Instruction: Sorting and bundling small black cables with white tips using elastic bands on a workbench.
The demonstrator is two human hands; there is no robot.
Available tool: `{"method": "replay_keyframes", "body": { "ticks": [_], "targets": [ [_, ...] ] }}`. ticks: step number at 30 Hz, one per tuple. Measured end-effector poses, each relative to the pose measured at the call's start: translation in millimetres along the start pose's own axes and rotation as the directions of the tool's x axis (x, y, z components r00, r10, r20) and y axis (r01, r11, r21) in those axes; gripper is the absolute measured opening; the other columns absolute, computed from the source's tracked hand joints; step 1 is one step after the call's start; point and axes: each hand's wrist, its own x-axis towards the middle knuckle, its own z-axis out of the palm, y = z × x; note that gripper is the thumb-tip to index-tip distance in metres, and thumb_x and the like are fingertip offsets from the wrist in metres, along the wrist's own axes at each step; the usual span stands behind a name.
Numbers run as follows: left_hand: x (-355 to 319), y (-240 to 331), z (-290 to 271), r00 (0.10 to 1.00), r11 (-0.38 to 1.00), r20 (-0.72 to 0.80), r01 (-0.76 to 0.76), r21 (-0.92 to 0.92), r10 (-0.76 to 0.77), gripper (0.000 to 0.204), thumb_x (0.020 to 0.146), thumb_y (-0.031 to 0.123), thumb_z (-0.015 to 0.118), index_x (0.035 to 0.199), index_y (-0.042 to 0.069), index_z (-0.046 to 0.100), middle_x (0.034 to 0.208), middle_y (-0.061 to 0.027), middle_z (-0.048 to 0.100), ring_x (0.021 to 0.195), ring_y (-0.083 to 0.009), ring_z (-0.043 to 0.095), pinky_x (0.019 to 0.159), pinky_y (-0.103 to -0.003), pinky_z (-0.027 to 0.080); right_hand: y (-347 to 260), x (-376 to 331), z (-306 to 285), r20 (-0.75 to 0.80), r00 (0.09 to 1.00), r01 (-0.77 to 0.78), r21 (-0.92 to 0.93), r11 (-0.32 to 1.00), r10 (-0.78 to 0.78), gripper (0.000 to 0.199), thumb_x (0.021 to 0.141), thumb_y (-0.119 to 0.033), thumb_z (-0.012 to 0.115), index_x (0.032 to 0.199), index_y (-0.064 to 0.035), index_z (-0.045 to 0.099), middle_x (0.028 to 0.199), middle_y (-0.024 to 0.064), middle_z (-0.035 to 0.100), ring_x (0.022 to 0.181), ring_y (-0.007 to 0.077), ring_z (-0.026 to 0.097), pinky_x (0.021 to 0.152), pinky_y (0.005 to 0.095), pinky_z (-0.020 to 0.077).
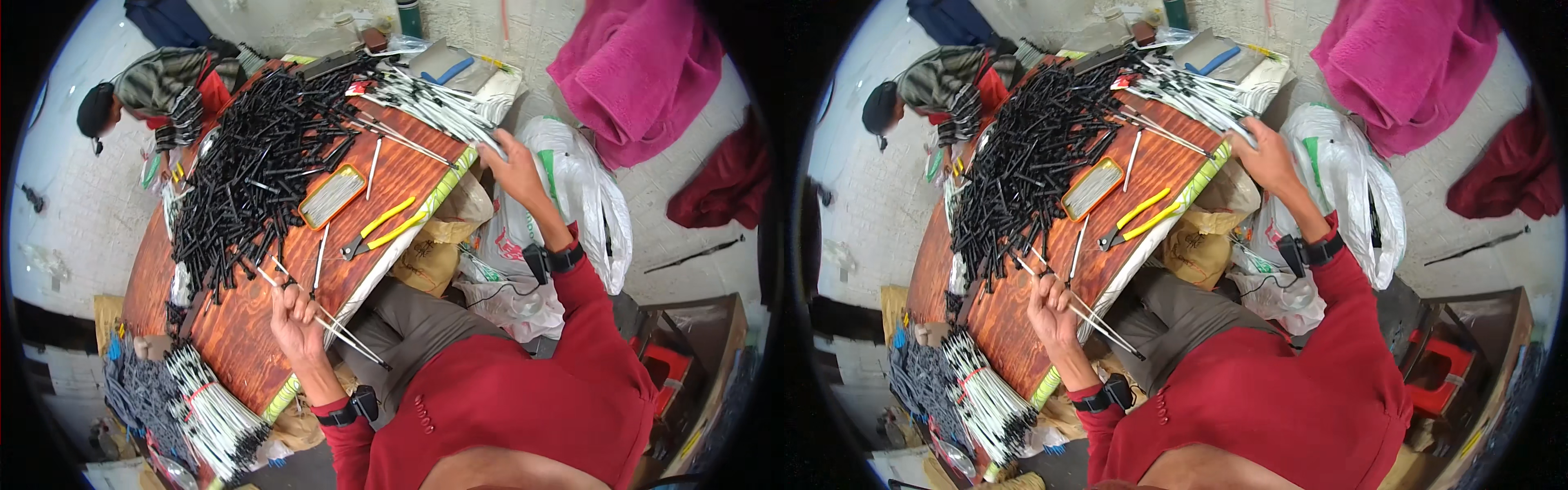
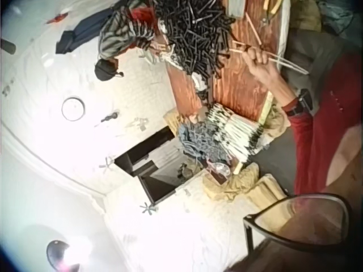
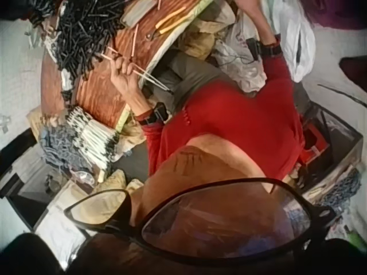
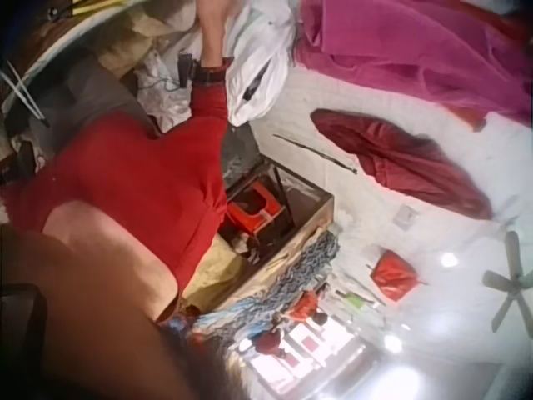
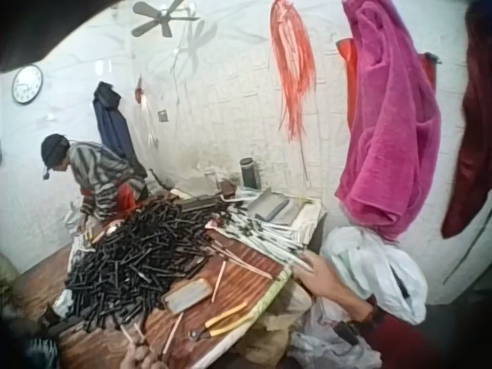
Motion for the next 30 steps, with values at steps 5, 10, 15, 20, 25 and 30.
{"method": "replay_keyframes", "body": {
  "ticks": [5, 10, 15, 20, 25, 30],
  "targets": [
    [3.8, -24.1, 35.7, 0.955, 0.937, -0.23, -0.104, 0.333, 0.188, 0.023, 0.102, 0.02, 0.053, 0.12, 0.007, 0.053, 0.116, -0.0102, 0.061, 0.103, -0.0212, 0.061, 0.087, -0.034, 0.053, -69.8, -34.3, 41.0, 0.604, 0.797, -0.297, 0.397, 0.868, -0.003, 0.022, 0.097, -0.025, 0.061, 0.106, -0.0053, 0.061, 0.072, -0.0037, 0.06, 0.056, 0.0008, 0.047, 0.048, 0.0193, 0.0357],
    [1.0, -17.9, 29.7, 0.953, 0.945, -0.157, -0.217, 0.245, 0.259, 0.023, 0.1, 0.019, 0.056, 0.121, 0.009, 0.053, 0.122, -0.0124, 0.061, 0.113, -0.0245, 0.061, 0.097, -0.038, 0.052, -96.9, -58.1, 92.6, 0.805, 0.592, -0.499, 0.335, 0.799, 0.032, 0.024, 0.095, -0.024, 0.064, 0.107, -0.0029, 0.061, 0.072, -0.0018, 0.061, 0.053, 0.0027, 0.047, 0.048, 0.0189, 0.0372],
    [-7.9, -12.4, 32.9, 0.937, 0.942, -0.173, -0.269, 0.2, 0.304, 0.026, 0.099, 0.018, 0.059, 0.123, 0.01, 0.053, 0.116, -0.0103, 0.063, 0.108, -0.0231, 0.063, 0.096, -0.038, 0.053, -103.9, -68.0, 111.1, 0.813, 0.576, -0.48, 0.253, 0.84, 0.084, 0.028, 0.094, -0.023, 0.066, 0.112, -0.0016, 0.062, 0.072, -0.001, 0.061, 0.053, 0.0026, 0.048, 0.049, 0.0184, 0.0381],
    [-4.8, -13.3, 19.3, 0.918, 0.893, -0.129, -0.322, 0.313, 0.376, 0.03, 0.097, 0.017, 0.062, 0.124, 0.011, 0.053, 0.112, -0.0069, 0.064, 0.105, -0.0214, 0.064, 0.094, -0.037, 0.054, -107.7, -80.1, 118.3, 0.81, 0.586, -0.4, 0.329, 0.856, -0.037, 0.032, 0.097, -0.027, 0.063, 0.117, -0.0022, 0.06, 0.073, 0.0016, 0.062, 0.053, 0.0026, 0.047, 0.048, 0.0175, 0.0364],
    [-7.1, -8.4, 21.6, 0.906, 0.897, -0.154, -0.342, 0.279, 0.393, 0.029, 0.096, 0.015, 0.064, 0.122, 0.01, 0.054, 0.107, -0.0043, 0.064, 0.104, -0.0203, 0.064, 0.094, -0.038, 0.054, -111.3, -81.7, 111.7, 0.87, 0.489, -0.6, 0.39, 0.698, -0.065, 0.036, 0.1, -0.031, 0.058, 0.123, -0.0038, 0.056, 0.073, 0.0036, 0.062, 0.053, 0.0025, 0.044, 0.047, 0.0171, 0.0334],
    [-12.4, -6.6, 32.9, 0.913, 0.914, -0.179, -0.318, 0.253, 0.367, 0.026, 0.097, 0.018, 0.062, 0.121, 0.011, 0.054, 0.101, -0.0019, 0.061, 0.1, -0.0177, 0.061, 0.094, -0.037, 0.052, -111.6, -102.8, 119.8, 0.839, 0.543, -0.598, 0.418, 0.684, -0.037, 0.036, 0.102, -0.037, 0.051, 0.12, -0.0057, 0.056, 0.071, 0.0037, 0.06, 0.05, 0.003, 0.041, 0.046, 0.0175, 0.0306]
  ]
}}
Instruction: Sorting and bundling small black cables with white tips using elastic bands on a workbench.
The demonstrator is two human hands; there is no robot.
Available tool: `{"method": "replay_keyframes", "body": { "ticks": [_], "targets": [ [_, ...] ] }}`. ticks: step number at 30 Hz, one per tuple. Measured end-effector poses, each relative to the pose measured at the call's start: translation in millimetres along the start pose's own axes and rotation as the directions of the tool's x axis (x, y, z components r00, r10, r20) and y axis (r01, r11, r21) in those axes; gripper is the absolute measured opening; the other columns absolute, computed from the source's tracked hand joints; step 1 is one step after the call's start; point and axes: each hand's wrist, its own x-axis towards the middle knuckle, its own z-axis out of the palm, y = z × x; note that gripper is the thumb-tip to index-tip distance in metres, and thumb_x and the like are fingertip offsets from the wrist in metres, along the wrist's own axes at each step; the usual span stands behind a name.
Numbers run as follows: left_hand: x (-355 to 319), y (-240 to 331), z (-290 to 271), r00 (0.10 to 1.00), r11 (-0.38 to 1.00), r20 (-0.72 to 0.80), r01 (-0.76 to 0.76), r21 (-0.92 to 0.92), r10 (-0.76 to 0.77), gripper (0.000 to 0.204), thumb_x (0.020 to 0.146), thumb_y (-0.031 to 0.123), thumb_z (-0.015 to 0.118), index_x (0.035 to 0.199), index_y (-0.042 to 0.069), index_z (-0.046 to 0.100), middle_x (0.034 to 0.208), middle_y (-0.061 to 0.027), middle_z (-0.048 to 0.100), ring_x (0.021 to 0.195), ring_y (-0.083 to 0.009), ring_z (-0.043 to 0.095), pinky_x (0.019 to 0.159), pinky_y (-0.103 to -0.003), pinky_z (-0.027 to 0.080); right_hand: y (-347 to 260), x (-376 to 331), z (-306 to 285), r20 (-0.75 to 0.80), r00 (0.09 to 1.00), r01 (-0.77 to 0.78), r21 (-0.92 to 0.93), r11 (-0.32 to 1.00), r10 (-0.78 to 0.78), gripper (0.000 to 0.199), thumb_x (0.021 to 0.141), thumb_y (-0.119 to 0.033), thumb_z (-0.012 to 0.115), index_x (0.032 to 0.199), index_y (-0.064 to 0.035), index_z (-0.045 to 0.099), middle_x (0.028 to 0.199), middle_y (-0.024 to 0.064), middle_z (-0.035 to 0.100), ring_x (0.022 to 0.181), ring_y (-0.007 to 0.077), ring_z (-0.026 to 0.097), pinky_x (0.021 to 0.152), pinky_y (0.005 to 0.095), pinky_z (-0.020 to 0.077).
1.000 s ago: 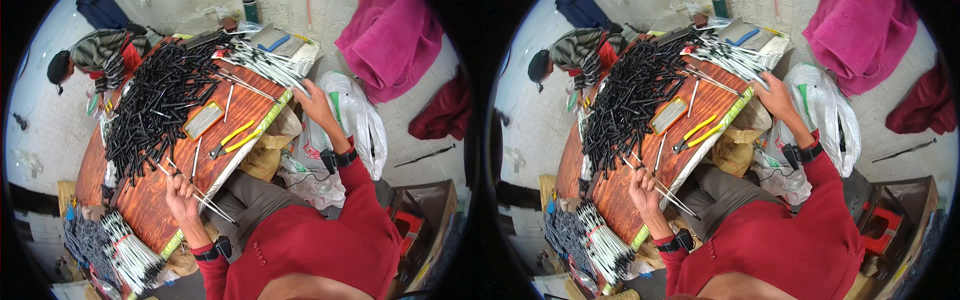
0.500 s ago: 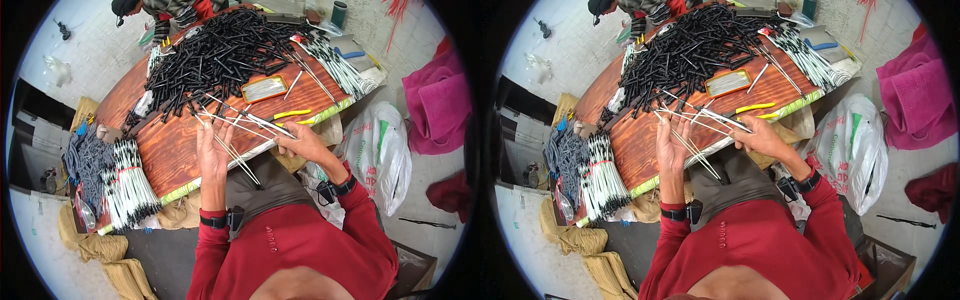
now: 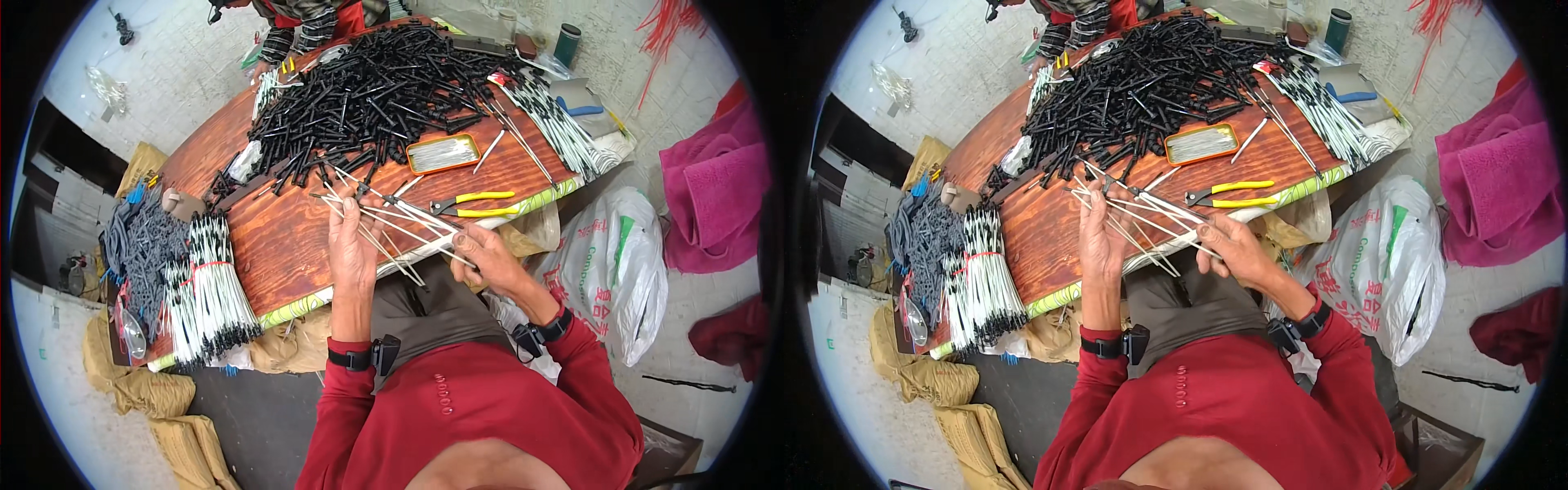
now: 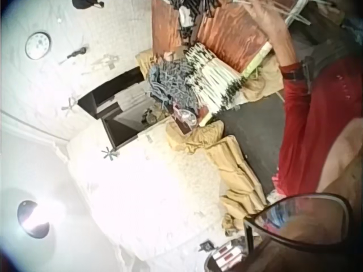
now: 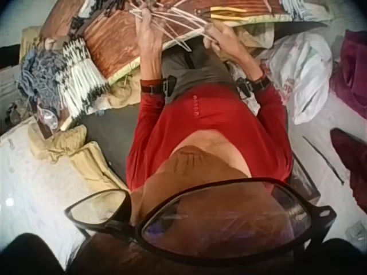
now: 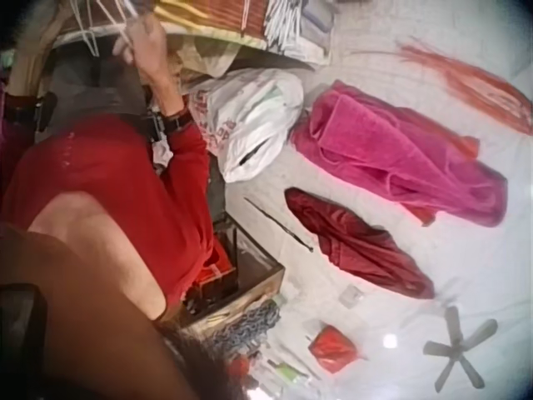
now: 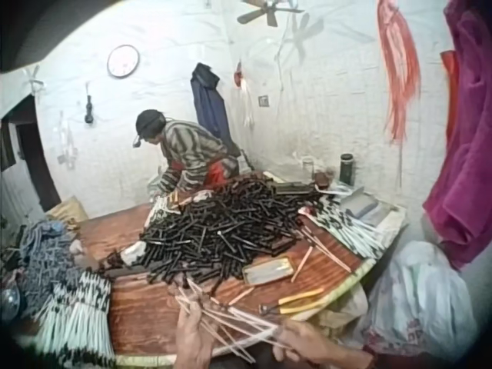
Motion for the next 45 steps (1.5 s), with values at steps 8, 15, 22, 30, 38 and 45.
{"method": "replay_keyframes", "body": {
  "ticks": [8, 15, 22, 30, 38, 45],
  "targets": [
    [-24.1, 18.5, 29.7, 0.934, 0.968, 0.337, 0.185, -0.169, -0.12, 0.023, 0.103, 0.022, 0.051, 0.123, 0.011, 0.052, 0.077, 0.0038, 0.039, 0.069, -0.0076, 0.043, 0.067, -0.025, 0.042, 50.7, -2.7, 0.0, 0.198, 0.975, -0.129, 0.119, 0.985, 0.104, 0.04, 0.104, -0.041, 0.046, 0.115, -0.0045, 0.056, 0.07, 0.0034, 0.06, 0.053, 0.0075, 0.049, 0.048, 0.0214, 0.038],
    [-33.9, 47.0, 18.7, 0.839, 0.971, 0.513, 0.234, -0.036, -0.183, 0.024, 0.106, 0.022, 0.043, 0.119, 0.005, 0.054, 0.07, 0.0024, 0.038, 0.055, -0.0051, 0.034, 0.051, -0.02, 0.033, -6.0, 4.9, -47.5, 0.448, 0.889, 0.286, -0.709, 0.645, 0.098, 0.027, 0.096, -0.031, 0.055, 0.103, -0.0081, 0.067, 0.082, 0.0076, 0.068, 0.074, 0.0196, 0.066, 0.069, 0.0354, 0.0512],
    [-27.3, 41.7, 24.0, 0.872, 0.963, 0.445, 0.261, -0.072, -0.204, 0.026, 0.108, 0.023, 0.036, 0.115, 0.003, 0.051, 0.074, 0.0002, 0.038, 0.06, -0.0077, 0.034, 0.052, -0.022, 0.034, -9.4, 42.2, -188.3, -0.27, 0.56, -0.454, -0.891, -0.018, -0.783, 0.02, 0.083, -0.021, 0.065, 0.085, -0.0013, 0.062, 0.084, 0.0171, 0.066, 0.078, 0.0319, 0.065, 0.068, 0.0445, 0.051],
    [-21.4, 32.0, 23.5, 0.908, 0.943, 0.367, 0.281, -0.176, -0.202, 0.025, 0.107, 0.025, 0.041, 0.115, 0.004, 0.052, 0.073, 0.0016, 0.037, 0.061, -0.0075, 0.033, 0.053, -0.021, 0.033, -21.8, 26.1, -195.9, -0.603, 0.569, -0.509, -0.792, 0.337, -0.558, 0.018, 0.08, -0.018, 0.065, 0.081, 0.0, 0.063, 0.083, 0.0185, 0.067, 0.074, 0.0304, 0.066, 0.065, 0.0423, 0.0521],
    [-2.0, 23.2, 14.2, 0.954, 0.945, 0.245, 0.23, -0.231, -0.173, 0.026, 0.107, 0.023, 0.041, 0.119, 0.004, 0.053, 0.074, 0.0027, 0.034, 0.06, -0.0068, 0.032, 0.051, -0.021, 0.03, -14.4, 0.0, -163.4, -0.5, 0.745, 0.255, -0.398, 0.881, -0.441, 0.018, 0.091, -0.019, 0.059, 0.094, -0.0026, 0.054, 0.074, 0.0013, 0.054, 0.067, 0.009, 0.05, 0.06, 0.0286, 0.043],
    [9.0, 6.1, 43.1, 0.971, 0.99, 0.201, 0.11, 0.092, -0.127, 0.019, 0.101, 0.024, 0.056, 0.112, 0.009, 0.054, 0.073, 0.0056, 0.034, 0.055, -0.0027, 0.028, 0.045, -0.019, 0.023, -26.9, -8.1, -69.1, -0.034, 0.927, 0.329, -0.403, 0.854, -0.373, 0.012, 0.096, -0.017, 0.055, 0.094, -0.0071, 0.049, 0.07, -0.0059, 0.041, 0.058, 0.0026, 0.034, 0.052, 0.0216, 0.0268]
  ]
}}
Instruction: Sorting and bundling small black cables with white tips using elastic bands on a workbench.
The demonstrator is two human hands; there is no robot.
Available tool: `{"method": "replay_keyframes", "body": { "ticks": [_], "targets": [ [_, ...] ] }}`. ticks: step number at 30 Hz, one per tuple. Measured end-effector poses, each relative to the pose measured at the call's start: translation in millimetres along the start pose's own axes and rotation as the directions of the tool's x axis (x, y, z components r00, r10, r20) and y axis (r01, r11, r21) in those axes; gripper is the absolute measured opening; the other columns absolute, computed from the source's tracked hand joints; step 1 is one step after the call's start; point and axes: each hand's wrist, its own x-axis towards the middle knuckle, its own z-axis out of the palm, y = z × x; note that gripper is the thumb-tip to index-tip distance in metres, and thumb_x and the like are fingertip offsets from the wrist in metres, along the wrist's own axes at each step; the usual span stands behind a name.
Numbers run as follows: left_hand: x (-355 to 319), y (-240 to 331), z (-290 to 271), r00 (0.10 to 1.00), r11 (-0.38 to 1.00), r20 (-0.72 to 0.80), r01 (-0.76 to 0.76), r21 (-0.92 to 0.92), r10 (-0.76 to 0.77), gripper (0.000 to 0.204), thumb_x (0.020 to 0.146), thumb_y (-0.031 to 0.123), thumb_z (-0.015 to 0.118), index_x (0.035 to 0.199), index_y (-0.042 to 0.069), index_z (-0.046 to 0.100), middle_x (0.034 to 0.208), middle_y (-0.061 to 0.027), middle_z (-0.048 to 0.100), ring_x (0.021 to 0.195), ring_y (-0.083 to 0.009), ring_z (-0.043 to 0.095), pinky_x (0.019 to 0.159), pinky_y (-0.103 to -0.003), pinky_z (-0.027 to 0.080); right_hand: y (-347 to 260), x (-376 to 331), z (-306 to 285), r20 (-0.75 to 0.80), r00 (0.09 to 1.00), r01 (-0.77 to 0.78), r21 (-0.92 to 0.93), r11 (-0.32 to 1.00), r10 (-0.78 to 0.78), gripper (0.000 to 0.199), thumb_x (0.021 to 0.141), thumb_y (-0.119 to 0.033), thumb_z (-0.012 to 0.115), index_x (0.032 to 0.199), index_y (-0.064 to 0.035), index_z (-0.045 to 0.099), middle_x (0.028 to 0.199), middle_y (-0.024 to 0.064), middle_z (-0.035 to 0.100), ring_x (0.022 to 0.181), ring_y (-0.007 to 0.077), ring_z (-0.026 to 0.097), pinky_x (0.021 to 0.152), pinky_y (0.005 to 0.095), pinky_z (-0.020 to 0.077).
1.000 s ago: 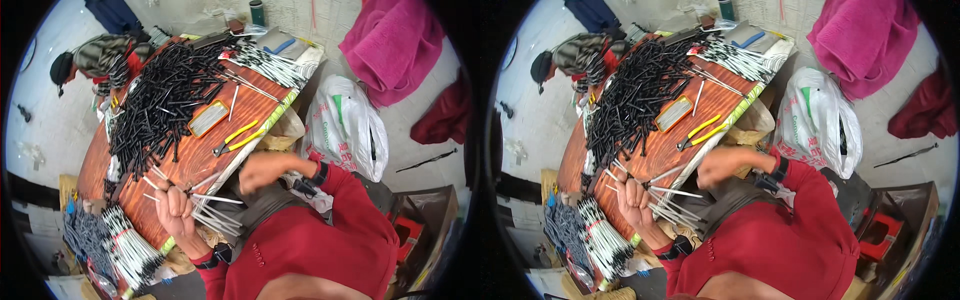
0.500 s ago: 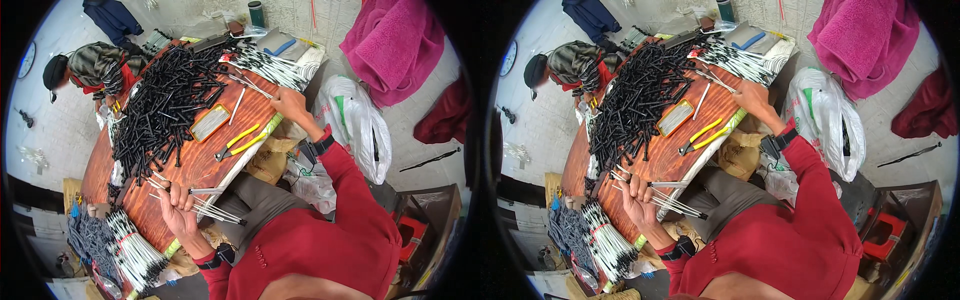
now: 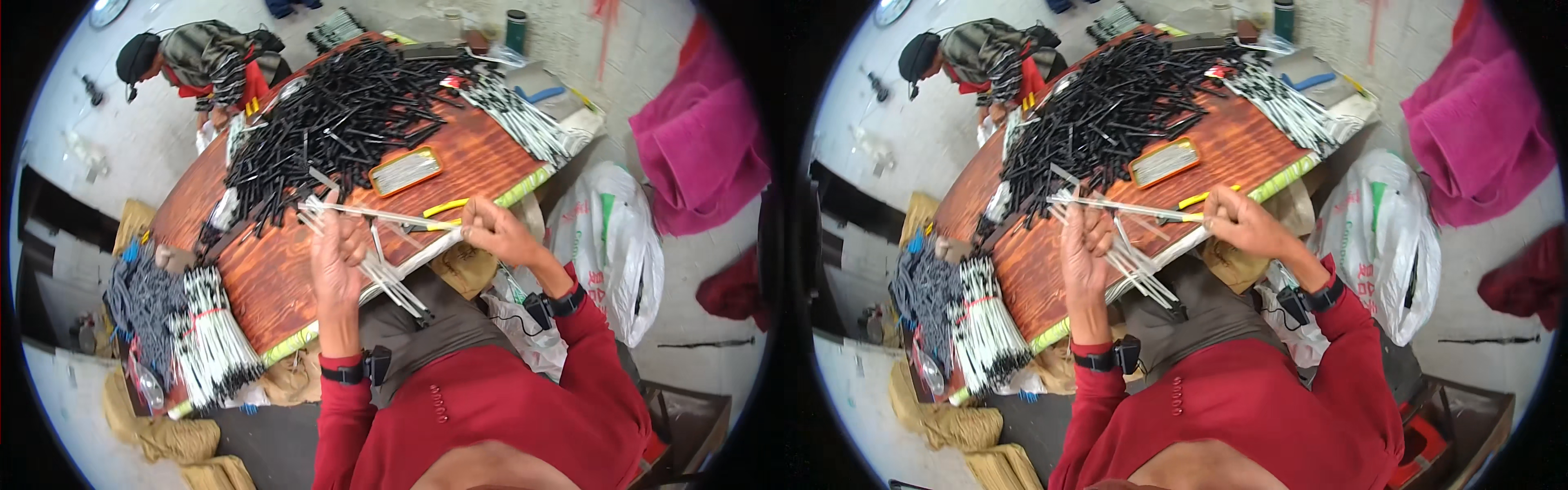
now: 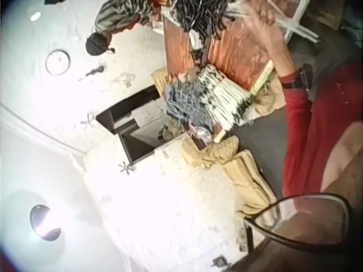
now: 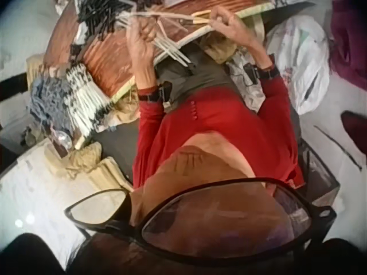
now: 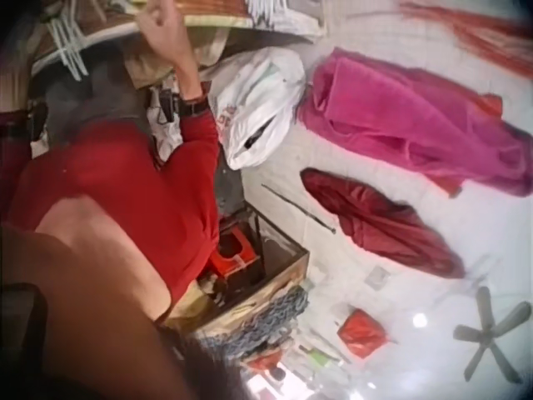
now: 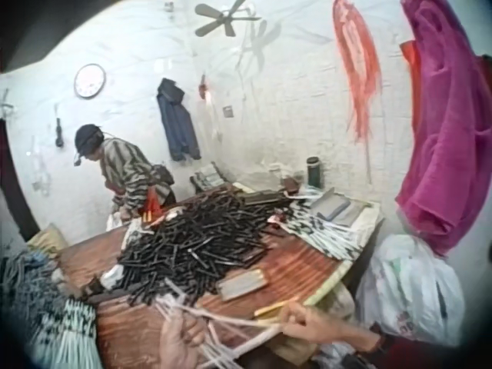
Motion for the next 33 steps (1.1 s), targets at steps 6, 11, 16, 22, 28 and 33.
{"method": "replay_keyframes", "body": {
  "ticks": [6, 11, 16, 22, 28, 33],
  "targets": [
    [-7.1, 0.4, -21.8, 0.998, 0.984, 0.056, -0.005, -0.179, 0.016, 0.019, 0.1, 0.027, 0.058, 0.111, 0.011, 0.056, 0.074, 0.0046, 0.038, 0.055, -0.0038, 0.029, 0.046, -0.019, 0.023, -7.7, 0.5, 35.7, 0.277, 0.943, -0.31, 0.522, 0.795, 0.186, 0.015, 0.1, -0.02, 0.055, 0.094, -0.0068, 0.05, 0.066, -0.0057, 0.04, 0.056, 0.0029, 0.033, 0.049, 0.0215, 0.0252],
    [-6.7, 7.9, -17.4, 0.997, 0.952, 0.074, 0.001, -0.307, 0.023, 0.024, 0.101, 0.028, 0.057, 0.117, 0.01, 0.057, 0.083, 0.0014, 0.049, 0.058, -0.0043, 0.033, 0.047, -0.018, 0.025, -2.8, -0.9, 37.6, 0.49, 0.857, -0.474, 0.628, 0.617, 0.159, 0.016, 0.1, -0.02, 0.056, 0.096, -0.0062, 0.049, 0.063, -0.0056, 0.039, 0.052, 0.0032, 0.031, 0.047, 0.0216, 0.0238],
    [-7.3, 14.2, -21.0, 0.986, 0.944, 0.046, -0.14, -0.299, 0.16, 0.031, 0.101, 0.026, 0.056, 0.127, 0.009, 0.054, 0.094, -0.0014, 0.054, 0.065, -0.0057, 0.038, 0.051, -0.019, 0.031, -9.8, 1.7, 53.8, 0.221, 0.969, -0.204, 0.463, 0.862, 0.111, 0.013, 0.099, -0.016, 0.057, 0.095, -0.0058, 0.049, 0.065, -0.0056, 0.04, 0.054, 0.0023, 0.033, 0.048, 0.0206, 0.0261],
    [-14.3, 20.4, -15.2, 0.986, 0.925, 0.104, -0.087, -0.37, 0.134, 0.039, 0.101, 0.023, 0.055, 0.136, 0.008, 0.05, 0.108, -0.0038, 0.059, 0.074, -0.0108, 0.04, 0.061, -0.023, 0.036, -1.3, 1.2, 74.3, 0.016, 0.996, -0.084, 0.349, 0.933, 0.084, 0.012, 0.097, -0.013, 0.059, 0.095, -0.0044, 0.05, 0.065, -0.0051, 0.041, 0.056, 0.0027, 0.037, 0.051, 0.0222, 0.0321],
    [-0.3, 12.5, -27.6, 0.994, 0.974, -0.017, -0.106, -0.198, 0.105, 0.031, 0.099, 0.022, 0.058, 0.127, 0.009, 0.055, 0.1, -0.001, 0.06, 0.086, -0.015, 0.051, 0.077, -0.031, 0.045, -7.9, -5.9, 80.7, -0.052, 0.982, 0.166, -0.219, 0.962, -0.181, 0.009, 0.096, -0.008, 0.056, 0.098, -0.0045, 0.048, 0.064, -0.0036, 0.046, 0.053, 0.0042, 0.041, 0.047, 0.0223, 0.0311],
    [-13.3, 21.5, -18.7, 1.0, 0.993, 0.014, 0.021, -0.113, -0.019, 0.03, 0.1, 0.026, 0.056, 0.127, 0.013, 0.053, 0.097, -0.0015, 0.06, 0.098, -0.0194, 0.057, 0.091, -0.044, 0.046, 16.0, -5.7, 81.6, -0.055, 0.998, -0.009, 0.04, 0.999, 0.011, 0.016, 0.097, -0.02, 0.054, 0.099, -0.0044, 0.05, 0.062, -0.0015, 0.048, 0.051, 0.008, 0.043, 0.047, 0.0262, 0.034]
  ]
}}
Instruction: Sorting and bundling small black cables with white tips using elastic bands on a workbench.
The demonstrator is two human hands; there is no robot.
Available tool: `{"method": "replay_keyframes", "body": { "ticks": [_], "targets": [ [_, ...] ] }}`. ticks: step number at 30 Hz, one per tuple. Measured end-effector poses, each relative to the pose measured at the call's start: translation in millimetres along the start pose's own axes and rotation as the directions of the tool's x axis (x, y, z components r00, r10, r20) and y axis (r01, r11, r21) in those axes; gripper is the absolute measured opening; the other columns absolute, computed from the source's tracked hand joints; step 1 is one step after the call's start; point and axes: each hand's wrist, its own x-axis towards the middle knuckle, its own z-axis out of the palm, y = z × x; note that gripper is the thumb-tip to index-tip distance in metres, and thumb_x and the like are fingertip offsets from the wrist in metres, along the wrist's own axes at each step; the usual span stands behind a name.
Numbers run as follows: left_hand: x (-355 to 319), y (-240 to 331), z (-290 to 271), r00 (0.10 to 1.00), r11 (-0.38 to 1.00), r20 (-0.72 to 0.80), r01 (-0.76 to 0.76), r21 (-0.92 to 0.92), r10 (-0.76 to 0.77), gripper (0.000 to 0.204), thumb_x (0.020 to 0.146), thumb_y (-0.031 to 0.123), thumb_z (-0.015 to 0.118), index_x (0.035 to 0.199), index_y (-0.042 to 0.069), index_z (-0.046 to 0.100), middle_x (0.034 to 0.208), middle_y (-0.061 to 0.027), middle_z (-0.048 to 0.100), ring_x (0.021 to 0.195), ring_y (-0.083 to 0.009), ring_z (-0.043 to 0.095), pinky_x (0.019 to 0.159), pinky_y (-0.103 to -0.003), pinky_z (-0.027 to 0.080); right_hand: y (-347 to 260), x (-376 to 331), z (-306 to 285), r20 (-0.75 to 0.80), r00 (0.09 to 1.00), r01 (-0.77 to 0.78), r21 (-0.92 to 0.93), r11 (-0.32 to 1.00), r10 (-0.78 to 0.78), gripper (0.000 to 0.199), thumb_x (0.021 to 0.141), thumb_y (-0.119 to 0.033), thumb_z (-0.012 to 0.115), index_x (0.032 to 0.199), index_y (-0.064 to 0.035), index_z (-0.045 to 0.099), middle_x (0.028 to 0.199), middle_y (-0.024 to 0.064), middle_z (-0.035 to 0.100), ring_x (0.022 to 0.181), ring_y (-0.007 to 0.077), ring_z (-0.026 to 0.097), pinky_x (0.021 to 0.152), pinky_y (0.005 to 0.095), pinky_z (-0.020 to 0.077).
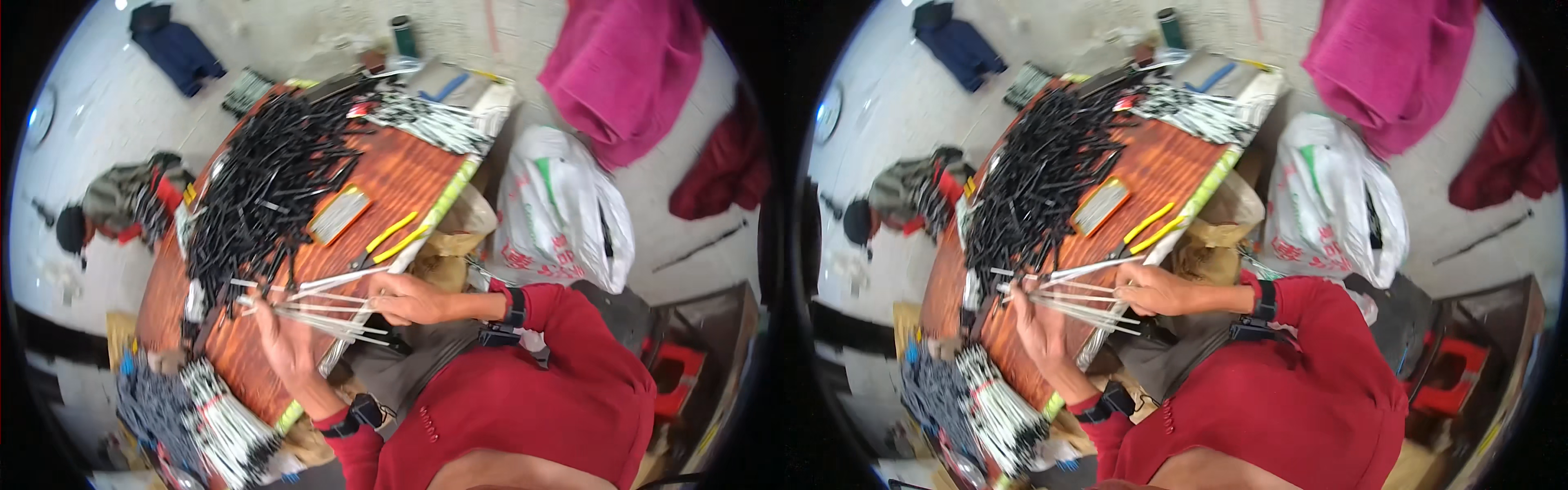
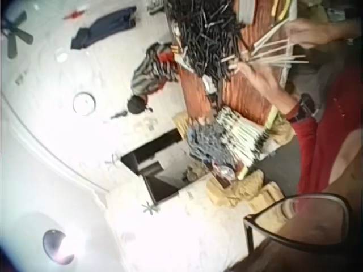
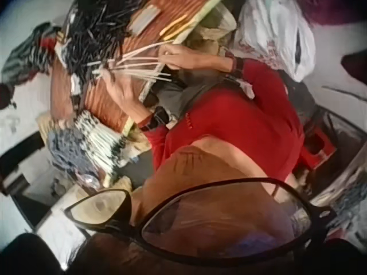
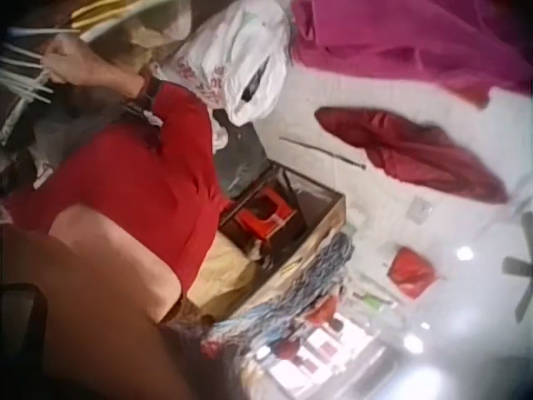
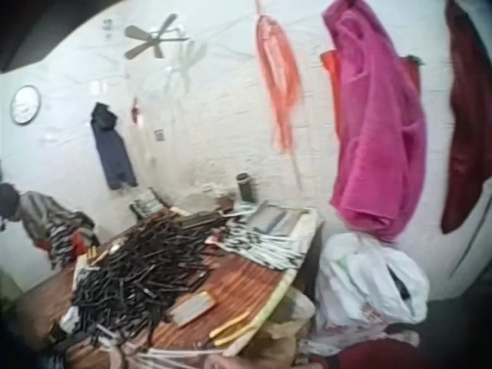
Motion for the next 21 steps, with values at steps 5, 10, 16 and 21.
{"method": "replay_keyframes", "body": {
  "ticks": [5, 10, 16, 21],
  "targets": [
    [-2.7, -2.4, 9.0, 0.995, 0.989, 0.031, 0.087, 0.121, -0.091, 0.031, 0.103, 0.029, 0.051, 0.129, 0.012, 0.049, 0.09, -0.0035, 0.056, 0.093, -0.0205, 0.056, 0.085, -0.04, 0.046, 2.1, -3.8, -41.1, 0.404, 0.865, -0.439, 0.322, 0.839, 0.298, 0.029, 0.098, -0.034, 0.052, 0.102, -0.0048, 0.052, 0.066, 0.0008, 0.055, 0.053, 0.0116, 0.051, 0.051, 0.0303, 0.0423],
    [-2.3, 2.6, -1.6, 0.991, 0.999, 0.128, 0.052, -0.01, -0.05, 0.019, 0.104, 0.023, 0.05, 0.114, 0.01, 0.059, 0.077, 0.0001, 0.048, 0.076, -0.0145, 0.049, 0.078, -0.03, 0.044, -6.4, 22.8, -109.0, 0.037, 0.994, -0.101, -0.136, 0.986, 0.107, 0.029, 0.099, -0.032, 0.053, 0.093, -0.0036, 0.056, 0.076, 0.0043, 0.059, 0.061, 0.0137, 0.059, 0.056, 0.0299, 0.0471],
    [2.5, 4.8, -14.8, 0.978, 0.969, 0.203, 0.094, -0.23, -0.047, 0.023, 0.106, 0.024, 0.043, 0.113, 0.008, 0.058, 0.069, 0.0033, 0.037, 0.057, -0.0075, 0.032, 0.055, -0.023, 0.033, 39.8, 100.2, -267.5, -0.456, 0.82, -0.305, -0.86, 0.408, -0.346, 0.06, 0.079, -0.049, 0.071, 0.114, -0.002, 0.058, 0.117, 0.0173, 0.06, 0.114, 0.0299, 0.056, 0.092, 0.0412, 0.0466],
    [0.0, -4.1, -18.9, 0.988, 0.969, 0.146, 0.087, -0.23, -0.054, 0.025, 0.107, 0.025, 0.041, 0.111, 0.006, 0.058, 0.07, 0.0028, 0.037, 0.057, -0.0081, 0.032, 0.054, -0.024, 0.032, 57.7, 135.0, -305.1, -0.512, 0.856, -0.511, -0.821, 0.255, 0.067, 0.092, 0.063, -0.059, 0.079, 0.127, 0.0003, 0.053, 0.132, 0.0227, 0.052, 0.127, 0.0328, 0.047, 0.1, 0.0425, 0.0429]
  ]
}}
